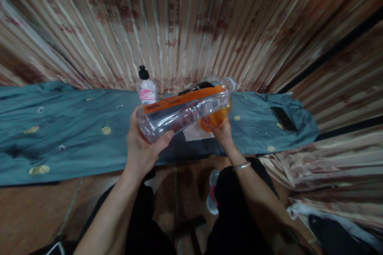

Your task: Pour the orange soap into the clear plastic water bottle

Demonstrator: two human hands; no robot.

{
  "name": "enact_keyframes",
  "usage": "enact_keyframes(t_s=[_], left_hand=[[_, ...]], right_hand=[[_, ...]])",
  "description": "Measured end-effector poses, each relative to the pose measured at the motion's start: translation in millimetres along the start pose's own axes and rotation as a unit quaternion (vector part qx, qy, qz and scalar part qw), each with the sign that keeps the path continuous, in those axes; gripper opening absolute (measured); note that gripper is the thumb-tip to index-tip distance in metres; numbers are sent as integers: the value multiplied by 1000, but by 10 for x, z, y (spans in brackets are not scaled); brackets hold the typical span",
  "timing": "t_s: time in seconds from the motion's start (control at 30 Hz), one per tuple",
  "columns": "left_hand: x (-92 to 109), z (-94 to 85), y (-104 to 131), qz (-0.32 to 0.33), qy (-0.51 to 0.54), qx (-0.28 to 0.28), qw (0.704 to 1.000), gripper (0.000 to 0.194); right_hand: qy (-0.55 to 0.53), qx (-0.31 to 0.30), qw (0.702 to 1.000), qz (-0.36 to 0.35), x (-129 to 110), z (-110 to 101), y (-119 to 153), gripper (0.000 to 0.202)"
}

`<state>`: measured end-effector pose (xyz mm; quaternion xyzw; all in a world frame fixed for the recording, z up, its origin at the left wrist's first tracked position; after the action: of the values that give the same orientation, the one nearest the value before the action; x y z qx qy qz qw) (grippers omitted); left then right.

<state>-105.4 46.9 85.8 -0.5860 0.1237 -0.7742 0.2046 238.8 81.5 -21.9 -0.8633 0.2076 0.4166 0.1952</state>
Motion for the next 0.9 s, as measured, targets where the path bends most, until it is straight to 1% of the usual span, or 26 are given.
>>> enact_keyframes(t_s=[0.2,0.4,0.6,0.77,0.83,0.9], left_hand=[[14,29,-7,-2,12,-2,1000,89],[1,25,0,-6,10,3,1000,89],[31,28,-2,-10,12,-9,1000,87],[14,17,2,-10,15,-2,1000,88],[9,20,2,-3,11,-4,1000,88],[4,21,2,2,4,-7,1000,88]], right_hand=[[-9,-1,1000,9,-14,7,12,80],[11,2,1000,13,-3,-1,15,76],[6,2,1000,2,-3,11,14,82],[11,6,1000,10,19,29,14,83],[21,8,1000,-5,28,36,12,82],[48,15,998,-41,18,36,10,77]])
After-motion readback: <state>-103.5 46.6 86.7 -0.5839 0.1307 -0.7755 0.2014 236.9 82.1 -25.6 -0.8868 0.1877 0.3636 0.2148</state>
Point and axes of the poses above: each hand's wrist, its own y-axis away from the middle knuckle, its own z-axis out of the palm, x = y × z, the point moved 6 cm from there along -y, towards the middle knuckle, and after that the axes turned 14 degrees about y, right-handed, at the moved point
